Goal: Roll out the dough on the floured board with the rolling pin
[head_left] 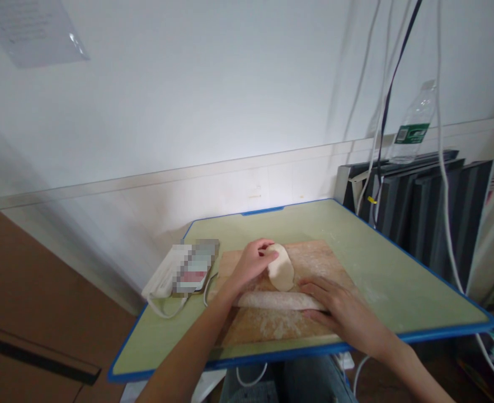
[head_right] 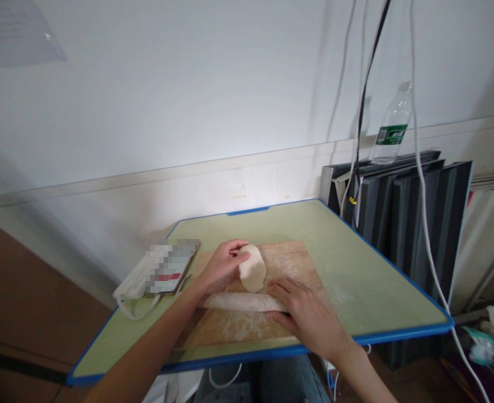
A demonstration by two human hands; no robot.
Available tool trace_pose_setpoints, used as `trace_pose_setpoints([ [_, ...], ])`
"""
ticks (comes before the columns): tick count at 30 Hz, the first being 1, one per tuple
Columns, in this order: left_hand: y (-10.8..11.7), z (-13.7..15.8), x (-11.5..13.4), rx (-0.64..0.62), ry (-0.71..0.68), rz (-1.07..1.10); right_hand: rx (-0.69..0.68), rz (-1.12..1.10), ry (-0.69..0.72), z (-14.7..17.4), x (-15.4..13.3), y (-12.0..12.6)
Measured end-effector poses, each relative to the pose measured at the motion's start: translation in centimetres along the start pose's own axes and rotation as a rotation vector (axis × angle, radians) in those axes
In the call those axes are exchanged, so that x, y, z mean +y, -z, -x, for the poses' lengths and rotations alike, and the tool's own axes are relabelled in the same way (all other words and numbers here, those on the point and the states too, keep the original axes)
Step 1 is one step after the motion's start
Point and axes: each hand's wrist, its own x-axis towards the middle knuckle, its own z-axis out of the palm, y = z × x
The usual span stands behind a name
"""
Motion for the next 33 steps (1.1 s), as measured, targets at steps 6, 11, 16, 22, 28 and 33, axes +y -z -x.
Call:
trace_pose_setpoints([
  [6, -0.7, 0.4, 0.3, 0.073, -0.044, 0.052, 0.018, 0.034, 0.012, 0.0, -0.2, 0.1],
  [11, -0.4, 0.7, 2.0, 0.151, -0.042, 0.192, 0.034, 0.040, 0.007, 0.0, -0.3, 0.2],
  [16, 1.3, 0.2, 3.0, 0.243, 0.107, 0.400, 0.049, 0.058, 0.009, 0.0, -0.1, -0.1],
  [22, 2.1, 0.6, 1.1, 0.153, 0.380, 0.607, 0.044, 0.060, 0.006, 0.1, 0.2, -0.2],
  [28, 1.8, 0.7, 0.2, 0.119, 0.476, 0.697, 0.035, 0.042, -0.011, 0.0, -0.1, 0.0],
  [33, 1.3, 0.2, 0.8, 0.064, 0.417, 0.680, 0.021, 0.041, -0.014, 0.1, -0.2, 0.1],
])
